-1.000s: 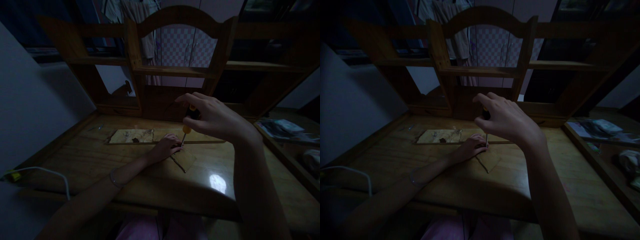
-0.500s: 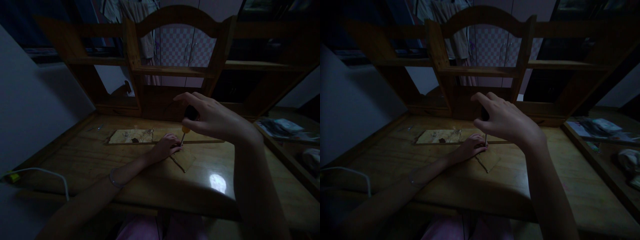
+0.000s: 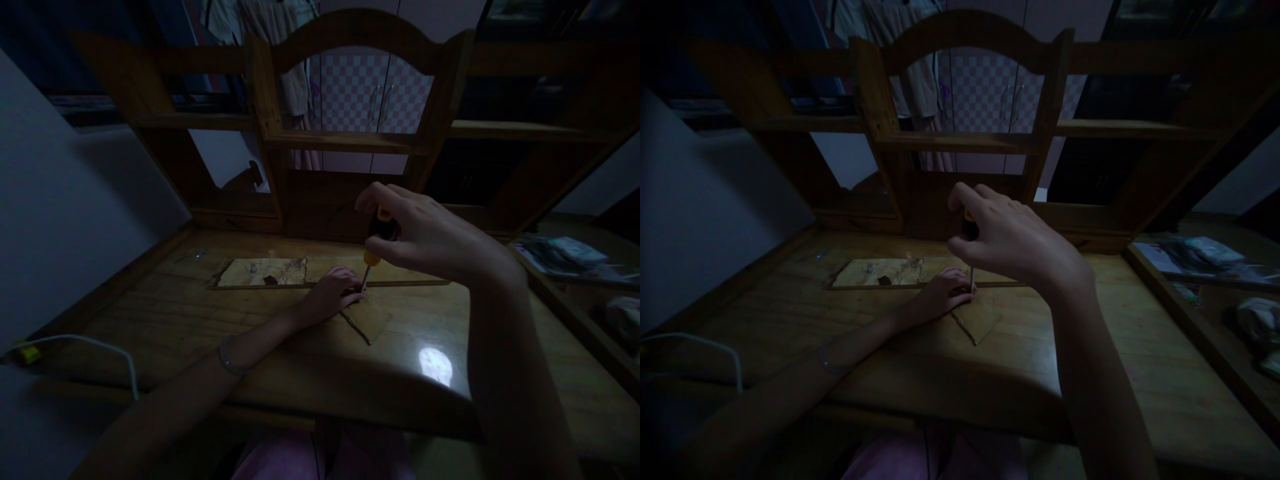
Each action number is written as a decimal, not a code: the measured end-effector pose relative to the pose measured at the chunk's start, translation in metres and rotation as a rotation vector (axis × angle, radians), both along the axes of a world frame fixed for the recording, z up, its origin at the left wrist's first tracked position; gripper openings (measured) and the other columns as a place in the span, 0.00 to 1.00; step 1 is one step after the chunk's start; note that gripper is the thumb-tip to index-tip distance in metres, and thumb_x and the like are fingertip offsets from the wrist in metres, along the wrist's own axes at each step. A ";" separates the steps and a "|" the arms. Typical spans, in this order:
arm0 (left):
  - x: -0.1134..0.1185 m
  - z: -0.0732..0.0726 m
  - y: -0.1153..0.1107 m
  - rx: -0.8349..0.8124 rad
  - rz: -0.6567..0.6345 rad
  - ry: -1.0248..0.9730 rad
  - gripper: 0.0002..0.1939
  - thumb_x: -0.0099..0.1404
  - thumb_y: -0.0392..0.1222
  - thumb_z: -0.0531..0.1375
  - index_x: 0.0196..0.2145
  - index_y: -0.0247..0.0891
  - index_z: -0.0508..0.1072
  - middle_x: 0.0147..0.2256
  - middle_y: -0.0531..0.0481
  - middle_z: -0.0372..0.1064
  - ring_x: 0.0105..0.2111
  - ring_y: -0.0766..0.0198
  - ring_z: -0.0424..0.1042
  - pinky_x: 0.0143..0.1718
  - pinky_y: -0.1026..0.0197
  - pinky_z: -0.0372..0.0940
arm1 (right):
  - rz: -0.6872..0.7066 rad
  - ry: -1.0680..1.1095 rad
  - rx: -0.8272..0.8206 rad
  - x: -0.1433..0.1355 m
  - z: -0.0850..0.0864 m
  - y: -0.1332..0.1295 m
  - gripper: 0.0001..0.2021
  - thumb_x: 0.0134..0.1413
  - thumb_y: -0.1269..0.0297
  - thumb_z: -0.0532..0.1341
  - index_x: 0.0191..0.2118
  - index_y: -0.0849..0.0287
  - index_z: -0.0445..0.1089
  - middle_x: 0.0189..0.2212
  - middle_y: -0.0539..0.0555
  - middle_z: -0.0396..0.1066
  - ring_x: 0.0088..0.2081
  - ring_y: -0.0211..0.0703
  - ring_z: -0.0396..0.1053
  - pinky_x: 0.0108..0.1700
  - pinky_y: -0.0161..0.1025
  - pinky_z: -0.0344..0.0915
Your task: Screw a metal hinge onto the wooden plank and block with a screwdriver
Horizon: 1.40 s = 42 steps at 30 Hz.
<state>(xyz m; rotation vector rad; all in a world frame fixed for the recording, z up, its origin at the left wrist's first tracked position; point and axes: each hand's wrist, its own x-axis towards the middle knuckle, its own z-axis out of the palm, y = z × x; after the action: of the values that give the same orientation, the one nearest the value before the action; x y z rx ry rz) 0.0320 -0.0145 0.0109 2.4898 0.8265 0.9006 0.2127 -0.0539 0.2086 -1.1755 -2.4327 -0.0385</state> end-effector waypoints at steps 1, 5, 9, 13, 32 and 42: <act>0.000 0.000 0.000 0.002 -0.001 -0.002 0.05 0.63 0.40 0.67 0.37 0.38 0.76 0.37 0.48 0.74 0.43 0.58 0.71 0.50 0.56 0.62 | -0.006 0.000 0.001 -0.001 0.000 0.000 0.17 0.54 0.61 0.61 0.51 0.53 0.67 0.47 0.55 0.72 0.43 0.50 0.71 0.45 0.45 0.65; -0.001 -0.004 0.000 0.005 -0.001 -0.022 0.06 0.64 0.40 0.66 0.39 0.39 0.76 0.38 0.48 0.74 0.44 0.59 0.71 0.52 0.55 0.62 | -0.006 0.019 0.030 -0.003 0.000 0.001 0.09 0.58 0.61 0.58 0.43 0.54 0.70 0.39 0.53 0.74 0.38 0.47 0.71 0.43 0.43 0.64; 0.000 -0.004 0.000 0.003 -0.005 -0.022 0.05 0.64 0.40 0.66 0.38 0.38 0.76 0.38 0.48 0.74 0.43 0.58 0.71 0.52 0.54 0.62 | -0.002 0.023 0.062 -0.002 0.001 0.002 0.07 0.57 0.65 0.58 0.40 0.55 0.71 0.38 0.53 0.73 0.38 0.46 0.70 0.42 0.42 0.63; 0.000 -0.002 0.000 0.007 -0.006 -0.019 0.05 0.64 0.40 0.66 0.37 0.38 0.76 0.38 0.48 0.74 0.42 0.59 0.72 0.52 0.55 0.62 | -0.002 0.013 0.027 -0.001 0.002 0.000 0.13 0.53 0.64 0.60 0.45 0.54 0.69 0.44 0.55 0.73 0.39 0.48 0.70 0.41 0.43 0.63; 0.000 -0.003 0.001 0.025 0.007 0.016 0.06 0.64 0.42 0.66 0.36 0.38 0.75 0.37 0.48 0.74 0.42 0.58 0.70 0.52 0.54 0.61 | 0.057 0.084 0.052 0.001 0.003 0.001 0.19 0.50 0.69 0.59 0.51 0.55 0.68 0.45 0.55 0.73 0.43 0.48 0.70 0.45 0.43 0.63; 0.001 0.002 -0.003 -0.089 0.133 -0.099 0.07 0.68 0.45 0.62 0.37 0.39 0.73 0.38 0.48 0.74 0.43 0.58 0.72 0.48 0.57 0.65 | 0.069 0.233 0.233 -0.003 0.004 -0.002 0.27 0.52 0.71 0.58 0.60 0.55 0.60 0.44 0.54 0.73 0.39 0.45 0.70 0.43 0.43 0.66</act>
<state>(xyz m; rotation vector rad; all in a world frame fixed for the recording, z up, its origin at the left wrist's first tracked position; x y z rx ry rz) 0.0330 -0.0174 0.0128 2.3168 0.9863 1.0001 0.2096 -0.0556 0.2127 -0.9375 -2.1942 -0.1513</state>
